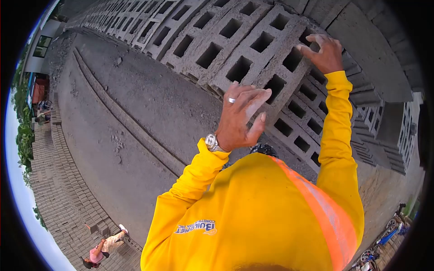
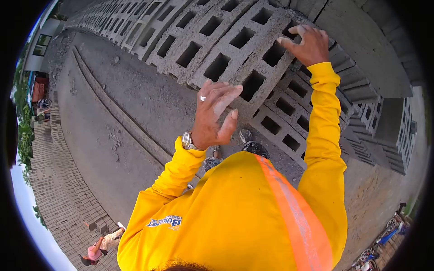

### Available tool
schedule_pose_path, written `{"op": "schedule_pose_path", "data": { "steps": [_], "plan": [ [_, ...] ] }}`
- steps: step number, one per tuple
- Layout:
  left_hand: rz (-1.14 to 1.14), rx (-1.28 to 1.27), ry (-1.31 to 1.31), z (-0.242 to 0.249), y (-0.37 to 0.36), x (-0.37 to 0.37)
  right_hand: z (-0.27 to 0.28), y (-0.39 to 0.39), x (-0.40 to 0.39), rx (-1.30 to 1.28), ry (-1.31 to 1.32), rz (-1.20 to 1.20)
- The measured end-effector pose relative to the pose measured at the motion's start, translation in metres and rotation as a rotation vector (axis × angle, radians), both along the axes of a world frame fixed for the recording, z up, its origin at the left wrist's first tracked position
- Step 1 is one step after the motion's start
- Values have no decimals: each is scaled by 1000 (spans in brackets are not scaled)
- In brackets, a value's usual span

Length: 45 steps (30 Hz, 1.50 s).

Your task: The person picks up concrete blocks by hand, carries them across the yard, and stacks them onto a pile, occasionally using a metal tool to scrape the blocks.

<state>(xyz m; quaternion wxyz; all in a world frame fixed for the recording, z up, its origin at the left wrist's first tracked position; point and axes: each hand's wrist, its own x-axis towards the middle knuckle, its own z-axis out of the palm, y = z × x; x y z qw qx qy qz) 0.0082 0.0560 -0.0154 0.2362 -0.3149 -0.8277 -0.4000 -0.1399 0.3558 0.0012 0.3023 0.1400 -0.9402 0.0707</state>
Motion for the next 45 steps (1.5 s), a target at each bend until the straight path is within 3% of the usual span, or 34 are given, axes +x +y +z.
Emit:
{"op": "schedule_pose_path", "data": {
  "steps": [1, 3, 6, 9, 11, 13, 16, 21, 25, 26, 29, 31, 33, 35, 38, 42, 45],
  "plan": [
    [85, 106, 46, -2, -29, 3, 8, 0, 24, -50, 10, -92],
    [272, 274, -10, -10, -93, 2, 17, -13, 86, -532, -156, -234],
    [573, 433, -214, -22, -189, -22, -19, -19, 164, -631, -212, -338],
    [717, 325, -41, -16, -258, -79, -61, -31, 222, -727, -373, -521],
    [717, 228, 31, -5, -280, -126, -75, -42, 249, -833, -332, -513],
    [756, -53, 6, -3, -289, -168, -80, -41, 267, -807, -321, -507],
    [719, -486, 3, -17, -283, -210, -61, -54, 292, -811, -279, -553],
    [651, -689, -13, -21, -288, -241, -24, -85, 307, -1064, -180, -527],
    [569, -468, -159, 19, -261, -215, -6, -111, 273, -1205, -190, -339],
    [531, -331, -98, 20, -256, -216, 0, -121, 259, -1220, -191, -279],
    [461, 69, -284, 52, -222, -169, 10, -144, 211, -1339, -309, 77],
    [258, 558, -505, 65, -191, -109, 21, -164, 181, -1312, -401, 244],
    [295, 597, -386, 61, -142, -49, 33, -187, 152, -1260, -395, 368],
    [251, 642, -409, 60, -90, 8, 44, -203, 125, -1209, -467, 405],
    [188, 650, -461, 51, -21, 66, 57, -203, 107, -1039, -361, 383],
    [91, 571, -329, 14, 40, 79, 62, -174, 115, -1103, -314, 485],
    [-67, 350, -304, 11, 62, 67, 90, -133, 123, -1150, -550, 474]
  ]
}}
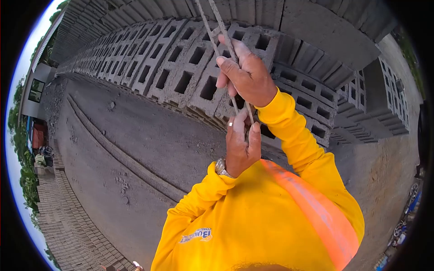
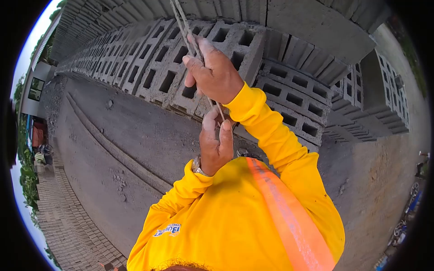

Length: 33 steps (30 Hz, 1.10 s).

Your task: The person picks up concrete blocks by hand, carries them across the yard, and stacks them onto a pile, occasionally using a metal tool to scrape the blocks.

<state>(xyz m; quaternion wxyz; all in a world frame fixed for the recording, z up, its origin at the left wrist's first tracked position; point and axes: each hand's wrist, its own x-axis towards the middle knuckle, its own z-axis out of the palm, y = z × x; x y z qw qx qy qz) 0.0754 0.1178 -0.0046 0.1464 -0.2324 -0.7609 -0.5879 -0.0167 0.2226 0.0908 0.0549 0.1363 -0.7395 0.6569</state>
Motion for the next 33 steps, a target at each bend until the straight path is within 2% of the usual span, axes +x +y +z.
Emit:
{"op": "schedule_pose_path", "data": {
  "steps": [2, 7, 10, 13, 16, 19, 22, 25, 28, 29, 32, 33],
  "plan": [
    [-41, -142, 301, 0, -1, -16, 0, 36, -13, 255, 189, -23],
    [241, -198, 278, -30, -13, -44, -24, 129, -31, 882, 415, 9],
    [269, -264, 294, -41, -6, -61, -33, 161, -37, 939, 58, 97],
    [359, -394, 348, -48, 2, -63, -49, 176, -44, 1027, -35, 100],
    [383, -425, 343, -49, 4, -63, -64, 182, -57, 1052, 109, 101],
    [367, -419, 335, -52, 2, -62, -61, 192, -78, 1110, -37, -2],
    [355, -391, 356, -50, 2, -69, -44, 204, -88, 1134, -63, -54],
    [342, -391, 348, -57, -7, -60, -45, 240, -104, 1127, -197, -96],
    [352, -350, 344, -58, -7, -61, -40, 221, -96, 1184, -255, -238],
    [355, -353, 338, -59, -8, -57, -38, 205, -95, 1355, -497, -304],
    [367, -347, 361, -58, -9, -68, -45, 209, -86, 1155, -129, -296],
    [369, -350, 363, -58, -7, -69, -40, 216, -89, 1103, -197, -252]
  ]
}}
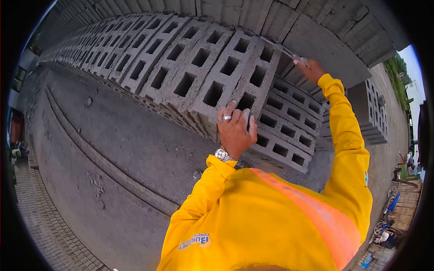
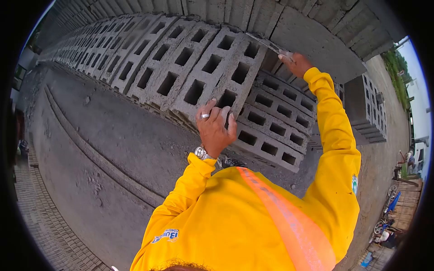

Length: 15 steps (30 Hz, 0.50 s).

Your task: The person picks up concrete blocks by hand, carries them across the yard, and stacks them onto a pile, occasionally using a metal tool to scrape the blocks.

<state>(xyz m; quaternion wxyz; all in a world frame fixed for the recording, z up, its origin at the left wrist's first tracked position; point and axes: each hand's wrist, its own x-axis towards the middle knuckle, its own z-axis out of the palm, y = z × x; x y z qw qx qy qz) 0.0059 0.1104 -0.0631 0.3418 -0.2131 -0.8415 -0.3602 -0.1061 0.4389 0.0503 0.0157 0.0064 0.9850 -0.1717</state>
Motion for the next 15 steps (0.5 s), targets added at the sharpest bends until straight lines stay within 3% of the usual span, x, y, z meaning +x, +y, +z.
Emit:
{"op": "schedule_pose_path", "data": {
  "steps": [2, 6, 8, 11, 15],
  "plan": [
    [5, -10, -11, 1, 3, 2, 23, 15, -3, -123, -143, -12],
    [5, -12, -36, 3, 6, -1, 52, -12, 20, -37, -255, -178],
    [6, -22, -39, 3, 7, 1, 51, -38, 37, 29, -149, -45],
    [1, -33, -37, 4, 6, 0, 0, -45, 36, -73, 45, 158],
    [-26, -25, -37, 4, 4, 1, 12, -53, 41, -103, -86, 12]
  ]
}}
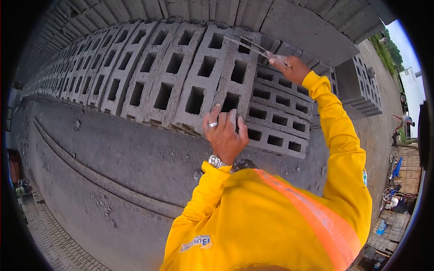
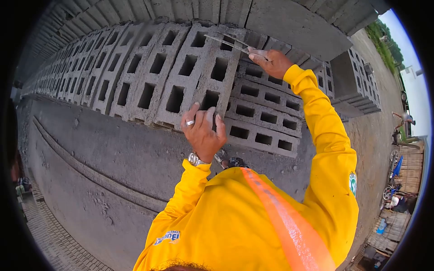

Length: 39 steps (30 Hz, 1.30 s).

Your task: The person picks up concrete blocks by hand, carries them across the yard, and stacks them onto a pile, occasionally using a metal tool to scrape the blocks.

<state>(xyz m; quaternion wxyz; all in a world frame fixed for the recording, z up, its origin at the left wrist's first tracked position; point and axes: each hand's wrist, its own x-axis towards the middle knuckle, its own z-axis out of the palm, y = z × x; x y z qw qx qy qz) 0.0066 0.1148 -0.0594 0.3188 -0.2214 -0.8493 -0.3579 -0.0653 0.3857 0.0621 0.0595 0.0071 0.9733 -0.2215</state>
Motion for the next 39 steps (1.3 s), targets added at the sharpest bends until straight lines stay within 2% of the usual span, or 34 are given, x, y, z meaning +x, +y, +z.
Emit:
{"op": "schedule_pose_path", "data": {
  "steps": [3, 7, 10, 11, 14, 15, 16, 18, 21, 24, 25, 28, 29, 31, 33, 34, 35, 37, 39],
  "plan": [
    [-17, 13, -2, -1, -5, 1, -16, 4, -5, 49, 129, 64],
    [1, 38, 19, -2, -5, -2, 2, -26, 8, 32, 227, -79],
    [-18, 28, 14, -1, -7, -2, -11, -39, -3, 26, 213, -90],
    [-27, 28, 6, -1, -5, -1, -1, -46, -4, 76, 8, -151],
    [-38, 18, -6, -5, -6, -1, -26, -19, 3, 133, 112, -188],
    [-37, 40, 10, -3, -6, -1, -43, 11, 4, 85, 212, -179],
    [-41, 37, 4, -5, -7, 1, -23, 13, 4, 250, -30, -486],
    [-41, 45, 12, -6, -7, -3, -15, 21, 16, 226, -11, -481],
    [-25, 32, -27, -2, -6, 0, -1, -26, 36, 57, 280, -322],
    [-47, 11, -32, -2, -9, 1, -14, -49, 28, 27, 300, -156],
    [-51, 16, -31, -2, -7, -1, 3, -63, 25, 156, 14, -246],
    [-57, 34, 7, -5, -8, -3, -20, -34, 26, 24, 60, -261],
    [-38, 2, -1, -3, -10, -3, -41, -12, 26, 1, 217, -255],
    [-41, -35, 11, 0, -8, 2, -12, -28, 44, 124, 41, -534],
    [-32, -54, 30, 0, -3, 5, -29, -16, 71, 88, 59, -657],
    [-15, -72, 33, -2, -2, 7, -34, -19, 93, -14, 163, -646],
    [-28, -91, 41, -3, -2, 7, -78, 4, 97, -3, 147, -747],
    [-23, -130, 48, -2, -2, 6, -101, -7, 130, -181, 345, -717],
    [-15, -156, 41, -3, -2, 7, -109, -18, 161, -351, 264, -809]
  ]
}}
